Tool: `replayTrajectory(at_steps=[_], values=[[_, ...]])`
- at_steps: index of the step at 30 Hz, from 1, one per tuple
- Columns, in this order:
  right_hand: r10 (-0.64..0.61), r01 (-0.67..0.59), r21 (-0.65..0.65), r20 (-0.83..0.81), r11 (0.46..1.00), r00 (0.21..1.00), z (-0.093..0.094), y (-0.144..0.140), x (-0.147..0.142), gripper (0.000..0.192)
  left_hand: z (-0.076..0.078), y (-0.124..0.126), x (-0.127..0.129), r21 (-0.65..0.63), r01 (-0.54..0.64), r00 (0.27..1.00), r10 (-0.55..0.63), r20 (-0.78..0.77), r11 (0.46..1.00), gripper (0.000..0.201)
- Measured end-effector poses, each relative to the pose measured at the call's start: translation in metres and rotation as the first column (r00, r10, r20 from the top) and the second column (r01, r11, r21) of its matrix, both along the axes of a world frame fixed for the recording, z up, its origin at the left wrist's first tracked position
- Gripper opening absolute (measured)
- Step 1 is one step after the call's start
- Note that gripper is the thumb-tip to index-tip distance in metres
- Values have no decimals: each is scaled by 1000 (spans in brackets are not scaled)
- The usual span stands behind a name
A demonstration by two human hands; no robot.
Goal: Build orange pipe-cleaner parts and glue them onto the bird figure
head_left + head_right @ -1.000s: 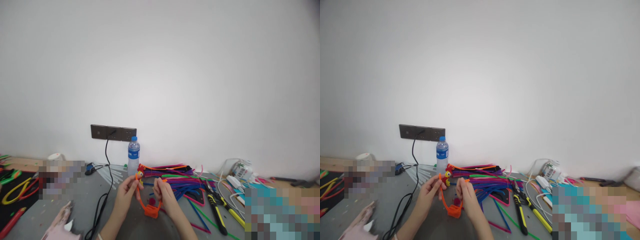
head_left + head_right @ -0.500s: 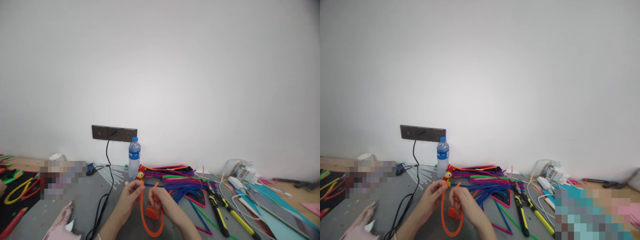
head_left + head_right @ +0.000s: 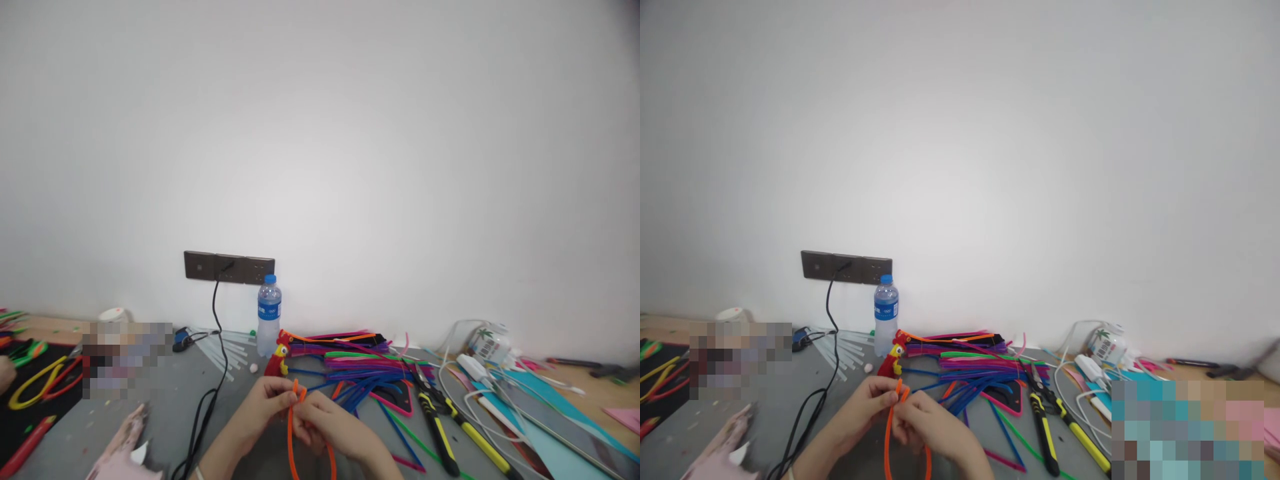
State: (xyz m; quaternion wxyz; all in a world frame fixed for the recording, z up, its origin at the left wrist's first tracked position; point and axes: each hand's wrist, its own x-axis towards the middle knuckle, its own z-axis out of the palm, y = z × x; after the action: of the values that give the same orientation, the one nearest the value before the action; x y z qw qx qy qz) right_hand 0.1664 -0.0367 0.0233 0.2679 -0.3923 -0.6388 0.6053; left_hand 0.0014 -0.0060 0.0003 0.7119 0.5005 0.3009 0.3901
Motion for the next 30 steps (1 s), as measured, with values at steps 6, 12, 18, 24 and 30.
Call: replayTrajectory(at_steps=[6, 12, 18, 24, 30], values=[[86, -85, -119, 0, 989, 996, 2, -1, 3, 38, 9, -5, -4, 82, 191, 982, -190, -24, 978, 36], [36, -65, -344, -92, 937, 995, -6, 0, 8, 27, 16, -9, -3, 102, 224, 974, -222, -38, 969, 39], [106, -122, -287, -72, 950, 992, 1, -1, 14, 37, 16, -11, -1, 60, 279, 959, -281, 26, 958, 41], [202, -237, -395, -128, 888, 971, 1, 0, 15, 46, 6, -12, 2, -40, 241, 965, -235, 118, 970, 38], [198, -247, -277, -194, 929, 961, 2, -3, 17, 46, 11, -14, 5, -98, 297, 935, -268, 234, 950, 35]])
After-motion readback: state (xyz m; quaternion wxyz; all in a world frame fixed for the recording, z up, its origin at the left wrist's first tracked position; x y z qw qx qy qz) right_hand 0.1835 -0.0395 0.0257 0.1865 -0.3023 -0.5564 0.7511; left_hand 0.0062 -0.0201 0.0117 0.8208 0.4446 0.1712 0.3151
